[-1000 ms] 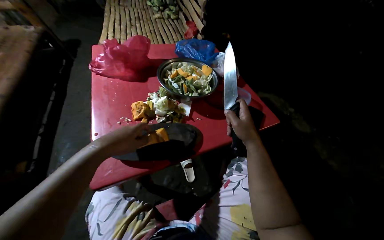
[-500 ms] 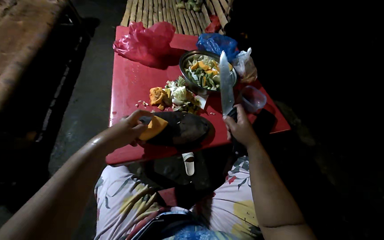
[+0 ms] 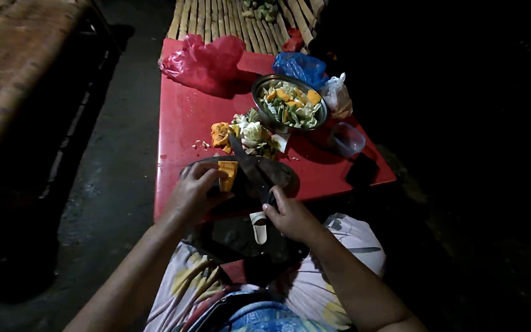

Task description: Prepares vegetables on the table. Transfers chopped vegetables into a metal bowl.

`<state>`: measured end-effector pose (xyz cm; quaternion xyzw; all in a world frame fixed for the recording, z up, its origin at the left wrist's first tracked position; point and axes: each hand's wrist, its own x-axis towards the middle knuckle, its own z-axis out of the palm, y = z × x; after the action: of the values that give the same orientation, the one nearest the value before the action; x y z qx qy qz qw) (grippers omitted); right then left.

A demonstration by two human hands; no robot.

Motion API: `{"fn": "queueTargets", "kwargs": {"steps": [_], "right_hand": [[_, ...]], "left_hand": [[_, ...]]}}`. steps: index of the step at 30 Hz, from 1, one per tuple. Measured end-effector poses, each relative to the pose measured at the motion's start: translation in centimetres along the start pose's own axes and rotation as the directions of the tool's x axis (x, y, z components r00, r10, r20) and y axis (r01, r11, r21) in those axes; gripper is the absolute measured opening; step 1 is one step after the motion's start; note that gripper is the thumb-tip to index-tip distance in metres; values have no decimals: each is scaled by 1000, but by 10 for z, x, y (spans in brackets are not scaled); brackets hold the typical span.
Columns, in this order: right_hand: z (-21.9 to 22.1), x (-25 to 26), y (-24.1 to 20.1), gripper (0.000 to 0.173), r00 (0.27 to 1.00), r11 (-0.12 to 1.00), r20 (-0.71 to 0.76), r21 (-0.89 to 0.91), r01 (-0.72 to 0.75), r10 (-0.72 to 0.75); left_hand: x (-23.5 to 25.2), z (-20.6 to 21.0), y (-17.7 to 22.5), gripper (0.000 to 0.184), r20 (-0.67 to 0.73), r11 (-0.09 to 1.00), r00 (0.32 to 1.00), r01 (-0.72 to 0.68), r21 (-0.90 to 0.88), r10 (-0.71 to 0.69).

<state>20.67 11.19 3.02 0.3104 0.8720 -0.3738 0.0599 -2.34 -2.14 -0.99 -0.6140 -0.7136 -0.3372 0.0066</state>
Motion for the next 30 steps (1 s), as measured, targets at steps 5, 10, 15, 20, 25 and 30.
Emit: {"fn": "queueTargets", "kwargs": {"steps": [5,10,15,20,25,30], "right_hand": [[7,-11,-22,46,999,988,1,-148,-47,48],[12,-18,-45,42,986,947,24,-285,-149,162],[17,-22,-61,45,973,902,43,-387,-193,226],[12,-18,-71,46,965,878,69,-435,-200,254],[-5,-12,-81,47,936,877,166,-430,-213,309],[-16,-5,-88,44,912,872,231,-439,-215,340]], "left_hand": [[9,8,-2,43,23,998,1000,0,-58,2],[9,21,3,43,-31,999,1000,-4,-46,3],[4,33,8,44,-110,1000,994,1,23,2],[3,39,8,37,-113,997,994,10,71,-2],[3,43,4,34,-91,997,996,15,72,-8],[1,47,4,31,-117,997,993,19,75,-10]]}}
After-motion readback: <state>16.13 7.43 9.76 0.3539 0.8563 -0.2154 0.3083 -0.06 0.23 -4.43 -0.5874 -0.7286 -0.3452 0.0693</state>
